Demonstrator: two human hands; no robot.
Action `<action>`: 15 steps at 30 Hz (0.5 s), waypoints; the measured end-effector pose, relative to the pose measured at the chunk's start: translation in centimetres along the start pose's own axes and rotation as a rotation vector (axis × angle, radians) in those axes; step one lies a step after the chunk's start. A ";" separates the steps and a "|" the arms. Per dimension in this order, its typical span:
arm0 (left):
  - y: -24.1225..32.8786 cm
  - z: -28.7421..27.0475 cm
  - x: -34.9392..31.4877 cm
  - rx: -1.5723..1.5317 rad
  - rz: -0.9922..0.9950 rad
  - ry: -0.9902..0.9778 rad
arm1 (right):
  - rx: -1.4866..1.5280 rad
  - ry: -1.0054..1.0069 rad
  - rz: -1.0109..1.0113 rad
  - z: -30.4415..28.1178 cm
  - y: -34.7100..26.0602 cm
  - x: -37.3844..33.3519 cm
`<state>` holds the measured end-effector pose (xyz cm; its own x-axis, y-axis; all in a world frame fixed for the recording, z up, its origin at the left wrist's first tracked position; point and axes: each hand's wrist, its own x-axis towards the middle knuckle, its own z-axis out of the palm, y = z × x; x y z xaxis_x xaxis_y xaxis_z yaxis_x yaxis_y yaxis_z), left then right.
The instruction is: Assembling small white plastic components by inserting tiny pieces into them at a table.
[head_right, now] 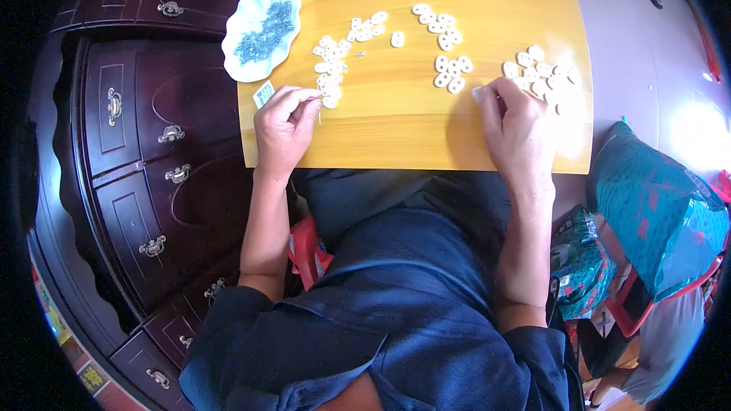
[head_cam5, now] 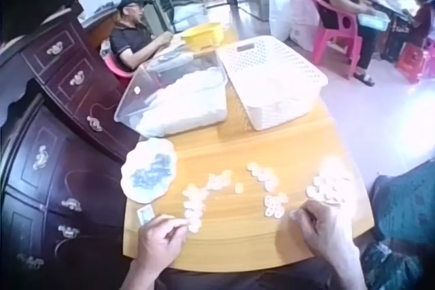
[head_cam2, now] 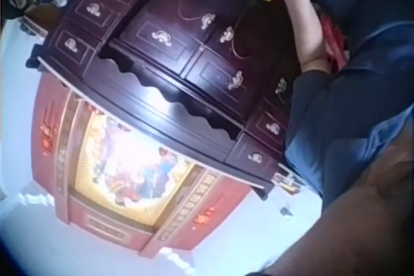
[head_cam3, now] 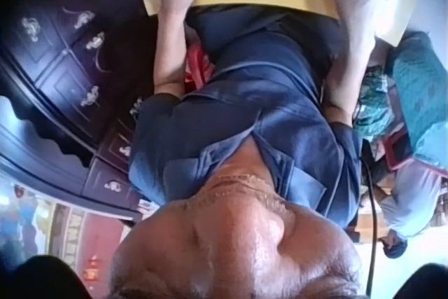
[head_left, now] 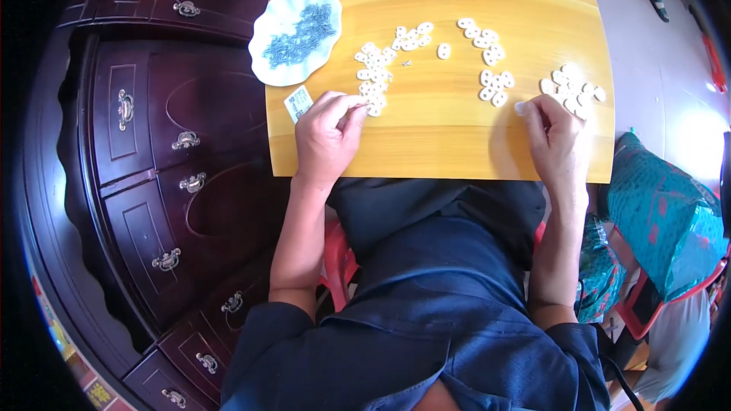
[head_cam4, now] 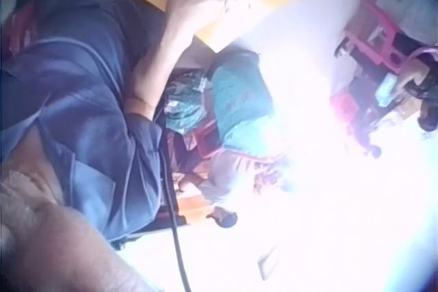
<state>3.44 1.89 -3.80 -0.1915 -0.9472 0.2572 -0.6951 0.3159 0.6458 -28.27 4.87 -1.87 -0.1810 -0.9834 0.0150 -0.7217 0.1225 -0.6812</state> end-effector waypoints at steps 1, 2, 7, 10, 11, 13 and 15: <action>0.2 0.0 0.0 0.000 -0.002 0.004 | -0.020 0.012 0.003 0.0 0.2 0.1; 0.5 0.0 0.1 0.003 -0.041 -0.024 | -0.040 0.025 0.006 0.0 0.4 0.1; 0.6 0.5 0.0 0.083 0.003 -0.033 | -0.050 0.060 0.000 0.6 1.1 0.4; 0.8 0.6 0.0 0.148 0.028 -0.061 | -0.039 0.068 0.003 0.7 1.2 0.4; 0.8 0.6 -0.1 0.169 0.027 -0.059 | -0.043 0.064 0.007 0.6 1.3 0.4; 0.8 0.6 -0.2 0.191 0.025 -0.057 | -0.008 0.093 -0.017 0.7 0.8 0.4; 0.6 0.7 -0.4 0.186 0.029 -0.047 | 0.028 0.119 -0.041 1.1 0.3 0.1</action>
<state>2.61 2.42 -3.96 -0.2426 -0.9407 0.2371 -0.8042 0.3317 0.4932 -27.81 4.64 -2.91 -0.2312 -0.9643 0.1290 -0.7116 0.0772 -0.6983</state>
